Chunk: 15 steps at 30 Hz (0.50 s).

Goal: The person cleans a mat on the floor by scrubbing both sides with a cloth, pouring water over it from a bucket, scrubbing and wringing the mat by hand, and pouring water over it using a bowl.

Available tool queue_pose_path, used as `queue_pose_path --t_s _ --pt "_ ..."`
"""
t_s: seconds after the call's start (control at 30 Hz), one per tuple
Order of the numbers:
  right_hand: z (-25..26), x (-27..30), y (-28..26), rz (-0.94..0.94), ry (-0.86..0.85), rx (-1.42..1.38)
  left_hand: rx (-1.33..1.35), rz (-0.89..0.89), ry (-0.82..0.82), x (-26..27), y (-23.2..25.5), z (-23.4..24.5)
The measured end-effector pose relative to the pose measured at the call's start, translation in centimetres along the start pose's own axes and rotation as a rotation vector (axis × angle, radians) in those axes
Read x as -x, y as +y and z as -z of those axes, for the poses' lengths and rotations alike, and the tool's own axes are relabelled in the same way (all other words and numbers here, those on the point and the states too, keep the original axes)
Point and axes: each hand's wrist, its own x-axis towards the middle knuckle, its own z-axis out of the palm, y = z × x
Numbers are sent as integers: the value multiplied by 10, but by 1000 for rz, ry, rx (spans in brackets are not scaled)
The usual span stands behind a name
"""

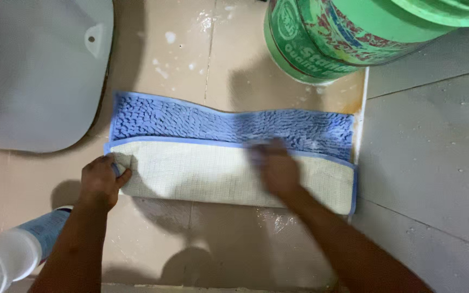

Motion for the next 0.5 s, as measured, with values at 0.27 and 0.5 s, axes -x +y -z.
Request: queue_pose_path --t_s 0.27,0.5 --pt "49 16 32 -36 119 143 607 194 77 11 25 -3" --pt "-32 -10 -175 554 134 -169 428 132 69 -3 10 -10"
